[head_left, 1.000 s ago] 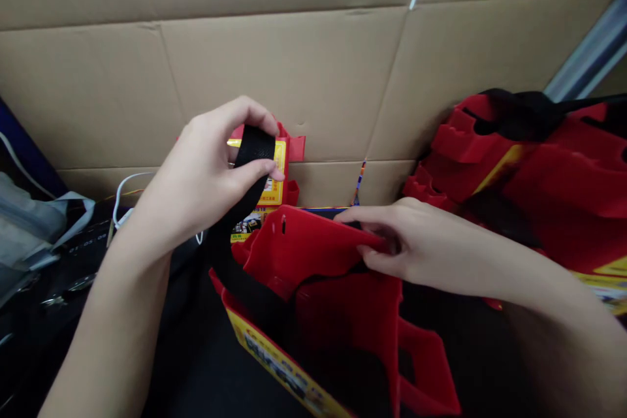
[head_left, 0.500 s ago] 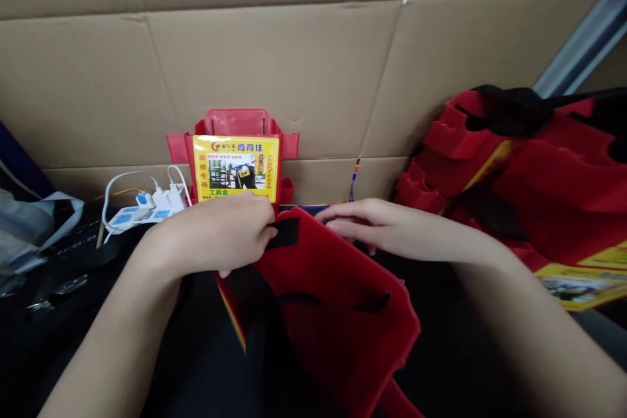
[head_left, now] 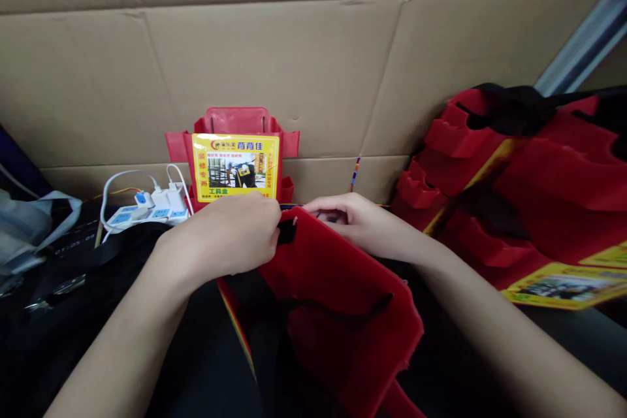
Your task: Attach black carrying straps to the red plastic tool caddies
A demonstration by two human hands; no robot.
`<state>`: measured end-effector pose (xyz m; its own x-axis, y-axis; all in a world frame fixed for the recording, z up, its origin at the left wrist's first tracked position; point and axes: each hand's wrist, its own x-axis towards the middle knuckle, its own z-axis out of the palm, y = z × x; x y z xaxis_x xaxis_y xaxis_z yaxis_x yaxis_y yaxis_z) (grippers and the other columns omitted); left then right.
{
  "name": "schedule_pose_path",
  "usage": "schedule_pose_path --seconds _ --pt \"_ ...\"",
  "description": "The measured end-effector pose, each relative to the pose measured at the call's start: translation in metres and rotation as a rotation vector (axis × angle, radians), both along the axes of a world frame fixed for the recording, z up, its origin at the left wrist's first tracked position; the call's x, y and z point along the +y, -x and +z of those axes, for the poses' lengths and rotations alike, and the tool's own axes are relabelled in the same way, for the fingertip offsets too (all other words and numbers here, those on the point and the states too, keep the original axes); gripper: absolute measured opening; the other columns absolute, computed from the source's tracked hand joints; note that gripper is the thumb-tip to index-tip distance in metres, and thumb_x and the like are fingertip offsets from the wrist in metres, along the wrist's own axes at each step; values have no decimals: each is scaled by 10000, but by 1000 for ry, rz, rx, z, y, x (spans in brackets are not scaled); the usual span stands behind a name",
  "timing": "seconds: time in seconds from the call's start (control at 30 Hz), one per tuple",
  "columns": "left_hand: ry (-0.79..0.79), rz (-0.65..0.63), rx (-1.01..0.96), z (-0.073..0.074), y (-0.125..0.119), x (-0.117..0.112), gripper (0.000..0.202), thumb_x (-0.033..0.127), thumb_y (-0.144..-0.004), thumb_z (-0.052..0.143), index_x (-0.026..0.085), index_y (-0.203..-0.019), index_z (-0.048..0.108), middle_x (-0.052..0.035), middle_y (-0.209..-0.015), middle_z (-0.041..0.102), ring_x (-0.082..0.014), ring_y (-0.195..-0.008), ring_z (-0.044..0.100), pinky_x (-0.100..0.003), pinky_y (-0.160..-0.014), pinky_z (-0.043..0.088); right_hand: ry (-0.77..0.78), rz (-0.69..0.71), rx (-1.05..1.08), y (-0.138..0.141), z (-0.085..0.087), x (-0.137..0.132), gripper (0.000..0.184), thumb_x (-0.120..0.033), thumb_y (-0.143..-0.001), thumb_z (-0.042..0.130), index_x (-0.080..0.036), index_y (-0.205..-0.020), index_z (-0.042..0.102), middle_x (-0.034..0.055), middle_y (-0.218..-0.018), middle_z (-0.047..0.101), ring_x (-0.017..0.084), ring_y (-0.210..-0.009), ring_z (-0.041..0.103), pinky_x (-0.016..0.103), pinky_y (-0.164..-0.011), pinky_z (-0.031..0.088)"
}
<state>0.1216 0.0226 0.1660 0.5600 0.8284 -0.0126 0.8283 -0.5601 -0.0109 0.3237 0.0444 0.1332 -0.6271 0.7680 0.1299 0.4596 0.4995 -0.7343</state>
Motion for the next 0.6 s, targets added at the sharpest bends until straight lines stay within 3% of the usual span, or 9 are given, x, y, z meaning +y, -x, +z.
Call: schedule_pose_path --seconds 0.2,0.33,0.47,0.53,0.6 --pt "-104 -25 -43 -6 -9 6 240 237 -825 413 150 -714 606 -82 -665 622 -177 -550 556 -281 -473 313 -106 -62 35 8 -10 2 240 -299 -860 459 -151 -941 630 61 -931 676 169 -824 624 291 -728 474" --pt "119 -15 -101 -6 -9 8 229 214 -821 412 156 -682 585 -27 -507 584 -137 -469 536 -259 -492 353 -382 -156 -128 0 -10 10 203 -299 -851 474 -171 -854 632 49 -880 666 152 -768 606 278 -708 457" --pt "142 -36 -83 -1 2 10 201 237 -803 450 166 -686 598 -34 -612 634 -139 -525 560 -254 -523 368 -566 -443 -461 -34 -1 25 171 -301 -820 502 -215 -861 644 40 -853 678 185 -760 619 292 -645 447" --pt "100 -44 -46 1 6 11 191 258 -793 471 169 -692 606 -47 -672 643 -151 -555 560 -262 -524 361 -568 -632 -628 -55 0 35 216 -321 -813 485 -211 -886 656 74 -823 682 237 -717 627 332 -575 444" --pt "75 -31 -32 1 5 11 194 272 -791 475 169 -693 607 -49 -676 634 -157 -552 548 -267 -512 350 -545 -731 -714 -71 0 43 269 -295 -816 448 -161 -895 667 133 -809 676 285 -694 630 383 -547 450"
